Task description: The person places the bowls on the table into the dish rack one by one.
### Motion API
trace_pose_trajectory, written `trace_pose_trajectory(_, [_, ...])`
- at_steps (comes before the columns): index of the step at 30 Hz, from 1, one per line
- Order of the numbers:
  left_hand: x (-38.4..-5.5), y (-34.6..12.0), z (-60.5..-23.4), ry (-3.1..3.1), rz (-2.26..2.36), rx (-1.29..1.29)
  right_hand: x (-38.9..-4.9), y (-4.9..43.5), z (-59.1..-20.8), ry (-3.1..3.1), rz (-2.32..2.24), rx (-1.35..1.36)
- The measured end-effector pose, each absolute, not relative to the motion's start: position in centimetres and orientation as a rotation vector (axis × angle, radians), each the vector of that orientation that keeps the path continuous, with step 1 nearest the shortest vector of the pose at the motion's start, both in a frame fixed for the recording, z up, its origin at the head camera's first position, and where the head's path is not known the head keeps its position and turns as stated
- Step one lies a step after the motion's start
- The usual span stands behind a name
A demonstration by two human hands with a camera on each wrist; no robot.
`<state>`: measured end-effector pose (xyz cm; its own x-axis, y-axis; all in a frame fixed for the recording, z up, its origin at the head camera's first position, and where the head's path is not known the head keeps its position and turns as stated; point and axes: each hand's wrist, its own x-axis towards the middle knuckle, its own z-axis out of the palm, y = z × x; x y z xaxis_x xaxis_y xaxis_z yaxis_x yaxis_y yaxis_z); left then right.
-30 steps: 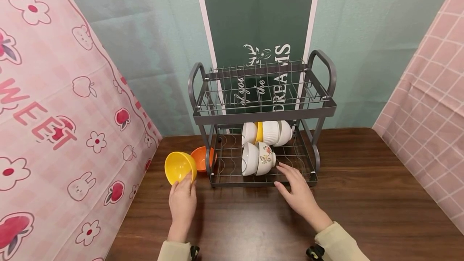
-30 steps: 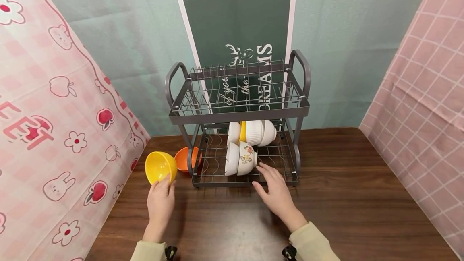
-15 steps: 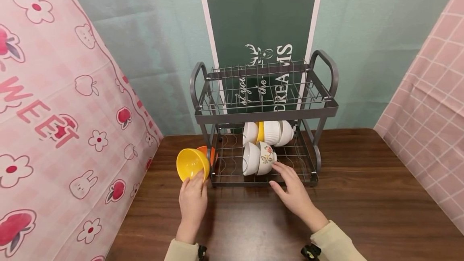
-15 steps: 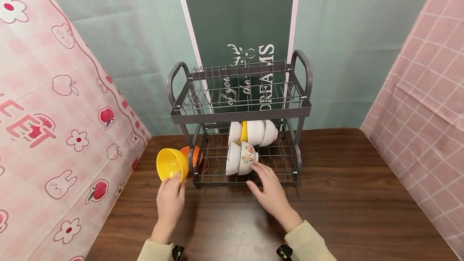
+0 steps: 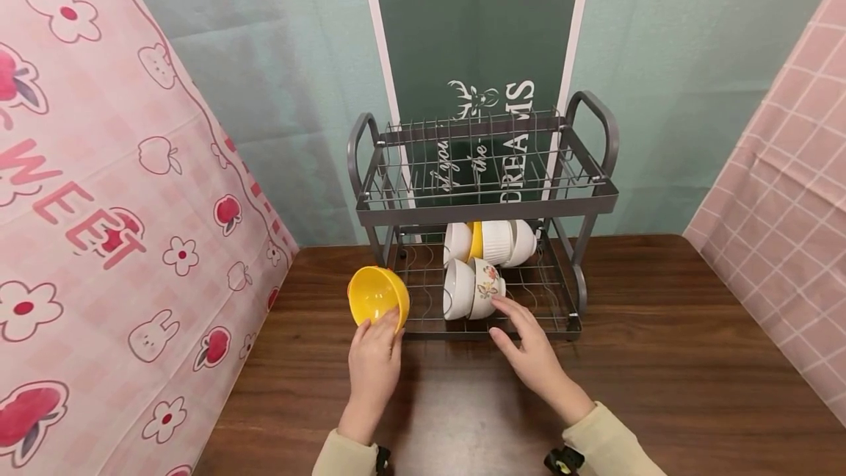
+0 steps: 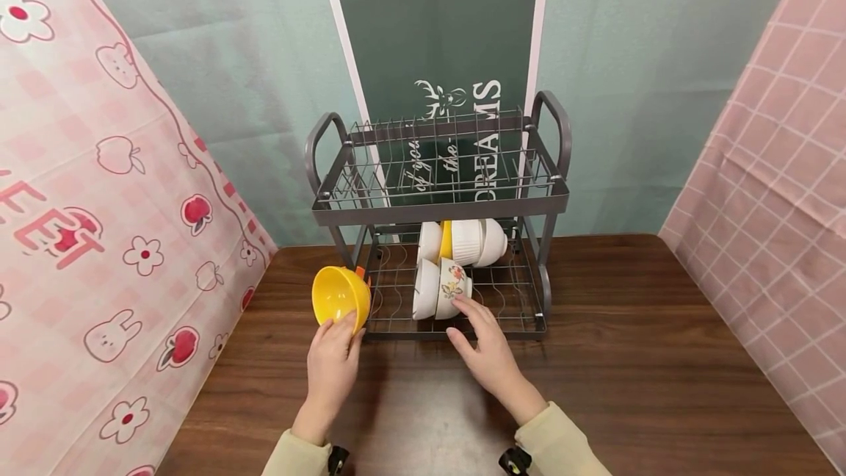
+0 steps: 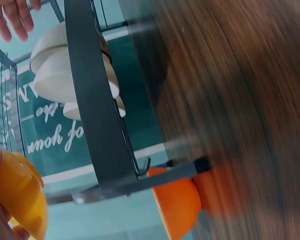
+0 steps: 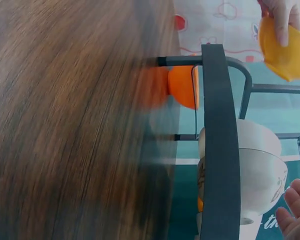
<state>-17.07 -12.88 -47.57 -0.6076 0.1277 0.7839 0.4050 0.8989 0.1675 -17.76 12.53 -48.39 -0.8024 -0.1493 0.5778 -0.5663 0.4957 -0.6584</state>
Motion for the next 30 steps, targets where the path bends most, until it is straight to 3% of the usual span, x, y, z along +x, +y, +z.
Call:
trace_pose_trajectory(6, [-16.8, -11.6, -47.7, -2.204, -0.427, -0.461, -17.3, 12.0, -48.0, -2.287, 1.407, 0.546])
trace_pose_trajectory(20, [-16.5, -8.9, -47.8, -2.178, -0.443, -0.672, -17.2, 11.1, -47.7, -2.183, 1.793, 0.855])
trace_pose_trajectory(30, [-16.0, -7.2, -48.1, -2.160, -0.408, -0.833, -17.0, 11.1, -47.6, -2.126, 1.960, 0.915])
